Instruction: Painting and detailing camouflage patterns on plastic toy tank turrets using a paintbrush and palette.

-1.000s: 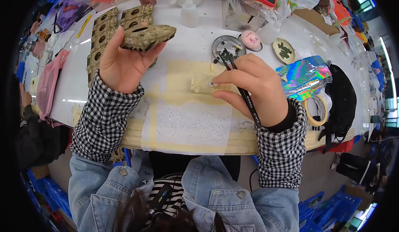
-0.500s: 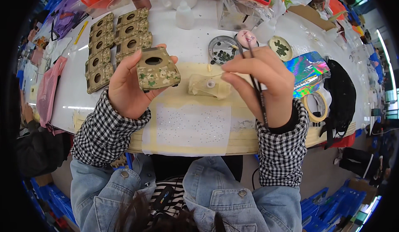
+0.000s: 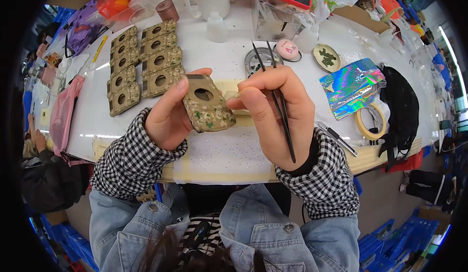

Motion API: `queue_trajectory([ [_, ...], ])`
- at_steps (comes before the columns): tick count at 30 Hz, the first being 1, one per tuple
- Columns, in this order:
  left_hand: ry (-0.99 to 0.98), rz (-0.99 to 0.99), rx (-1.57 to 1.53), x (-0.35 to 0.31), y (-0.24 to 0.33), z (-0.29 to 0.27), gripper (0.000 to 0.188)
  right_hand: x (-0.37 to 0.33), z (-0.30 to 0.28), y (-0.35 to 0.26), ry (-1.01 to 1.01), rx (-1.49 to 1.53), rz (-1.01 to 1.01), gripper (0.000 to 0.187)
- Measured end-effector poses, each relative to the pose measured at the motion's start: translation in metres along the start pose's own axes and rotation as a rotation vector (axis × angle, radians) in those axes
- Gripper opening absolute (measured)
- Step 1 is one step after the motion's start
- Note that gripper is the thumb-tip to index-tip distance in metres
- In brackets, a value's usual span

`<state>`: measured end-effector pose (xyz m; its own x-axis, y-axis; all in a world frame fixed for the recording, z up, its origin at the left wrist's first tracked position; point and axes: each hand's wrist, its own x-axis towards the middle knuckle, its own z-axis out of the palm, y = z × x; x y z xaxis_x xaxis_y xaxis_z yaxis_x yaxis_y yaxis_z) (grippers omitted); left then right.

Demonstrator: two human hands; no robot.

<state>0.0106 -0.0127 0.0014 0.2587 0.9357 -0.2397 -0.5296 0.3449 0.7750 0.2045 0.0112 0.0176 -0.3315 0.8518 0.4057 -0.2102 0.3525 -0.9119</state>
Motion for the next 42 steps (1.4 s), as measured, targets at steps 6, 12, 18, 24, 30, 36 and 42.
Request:
queue_trajectory([
  [6,-0.030,0.007,-0.067,0.001,-0.001,-0.003,0.048,-0.002,0.003,0.002,-0.019,-0.007,-0.023,0.008],
  [12,-0.031,0.003,-0.063,0.002,-0.002,-0.003,0.049,-0.001,0.000,0.005,-0.080,-0.098,-0.145,0.006],
  [18,-0.036,0.003,-0.060,0.001,-0.002,-0.003,0.050,-0.001,0.000,0.005,-0.069,-0.145,-0.154,0.006],
  [24,-0.027,0.003,-0.053,0.001,-0.002,-0.003,0.050,-0.001,-0.001,0.005,-0.084,-0.172,-0.167,0.006],
  [30,-0.031,0.002,-0.050,0.000,-0.002,-0.002,0.051,-0.001,0.000,0.006,-0.078,-0.159,-0.160,0.005],
  [36,-0.032,0.006,-0.057,0.001,-0.001,-0.003,0.050,-0.002,-0.001,0.004,-0.081,-0.123,-0.128,0.006],
  [42,0.009,0.047,-0.024,0.001,0.004,-0.001,0.047,0.001,-0.012,-0.003,0.073,-0.283,-0.123,0.007],
])
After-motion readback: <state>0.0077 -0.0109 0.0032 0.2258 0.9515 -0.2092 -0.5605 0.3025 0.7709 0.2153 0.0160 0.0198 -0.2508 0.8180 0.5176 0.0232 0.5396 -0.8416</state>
